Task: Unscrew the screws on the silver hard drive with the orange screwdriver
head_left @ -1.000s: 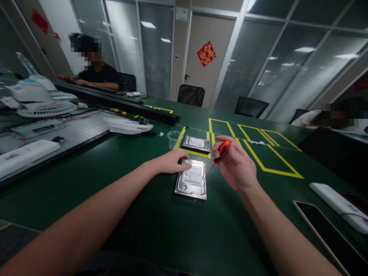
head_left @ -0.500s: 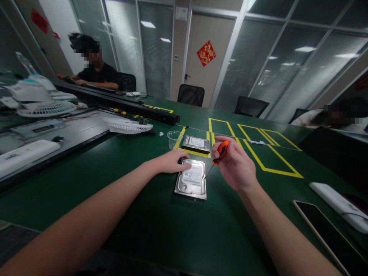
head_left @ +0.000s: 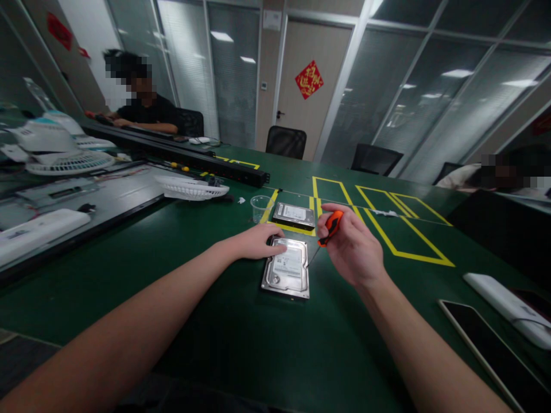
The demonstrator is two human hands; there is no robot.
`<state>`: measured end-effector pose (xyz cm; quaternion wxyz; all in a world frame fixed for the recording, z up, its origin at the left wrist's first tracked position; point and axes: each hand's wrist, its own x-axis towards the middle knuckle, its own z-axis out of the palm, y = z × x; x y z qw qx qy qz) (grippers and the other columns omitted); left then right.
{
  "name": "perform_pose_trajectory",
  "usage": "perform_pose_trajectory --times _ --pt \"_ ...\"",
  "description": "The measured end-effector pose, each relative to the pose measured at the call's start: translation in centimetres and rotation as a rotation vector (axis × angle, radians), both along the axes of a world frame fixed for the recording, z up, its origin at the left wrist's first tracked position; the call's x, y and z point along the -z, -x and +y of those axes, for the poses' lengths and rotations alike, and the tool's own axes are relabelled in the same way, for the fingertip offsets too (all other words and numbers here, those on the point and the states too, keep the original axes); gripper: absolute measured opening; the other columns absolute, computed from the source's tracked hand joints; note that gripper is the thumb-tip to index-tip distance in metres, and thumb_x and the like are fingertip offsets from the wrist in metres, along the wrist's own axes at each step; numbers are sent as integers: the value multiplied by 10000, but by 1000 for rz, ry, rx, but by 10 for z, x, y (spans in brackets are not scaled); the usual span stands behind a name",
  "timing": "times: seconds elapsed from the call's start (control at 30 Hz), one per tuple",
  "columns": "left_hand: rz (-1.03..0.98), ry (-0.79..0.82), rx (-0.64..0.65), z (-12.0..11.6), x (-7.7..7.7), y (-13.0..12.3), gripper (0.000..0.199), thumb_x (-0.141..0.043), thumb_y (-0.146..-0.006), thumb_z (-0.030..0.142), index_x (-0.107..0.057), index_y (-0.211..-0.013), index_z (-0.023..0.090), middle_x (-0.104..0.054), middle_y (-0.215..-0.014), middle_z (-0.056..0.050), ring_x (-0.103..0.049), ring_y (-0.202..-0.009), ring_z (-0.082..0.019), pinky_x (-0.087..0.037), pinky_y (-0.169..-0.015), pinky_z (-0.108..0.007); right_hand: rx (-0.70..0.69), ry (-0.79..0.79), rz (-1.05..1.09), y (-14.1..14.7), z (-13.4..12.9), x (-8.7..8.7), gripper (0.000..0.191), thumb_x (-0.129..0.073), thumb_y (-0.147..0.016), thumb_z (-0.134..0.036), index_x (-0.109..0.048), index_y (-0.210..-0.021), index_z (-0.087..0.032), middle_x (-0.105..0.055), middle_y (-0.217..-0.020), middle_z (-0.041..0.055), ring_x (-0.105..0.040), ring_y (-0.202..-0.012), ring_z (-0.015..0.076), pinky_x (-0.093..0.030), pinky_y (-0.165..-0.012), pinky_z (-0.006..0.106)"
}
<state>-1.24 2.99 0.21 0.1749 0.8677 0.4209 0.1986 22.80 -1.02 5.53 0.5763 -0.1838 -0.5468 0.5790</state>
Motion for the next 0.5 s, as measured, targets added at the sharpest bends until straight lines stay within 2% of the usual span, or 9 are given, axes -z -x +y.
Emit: perform_pose_trajectory --times 0.5 --pt "13 -5 -8 -1 -2 -1 395 -608 -926 490 -688 -1135 164 -710 -1145 -112 -654 -1040 -259 -484 -901 -356 -10 2 13 0 0 0 265 -493 -1037 -286 -737 -1097 -201 -611 -890 52 -527 -763 156 -440 -709 296"
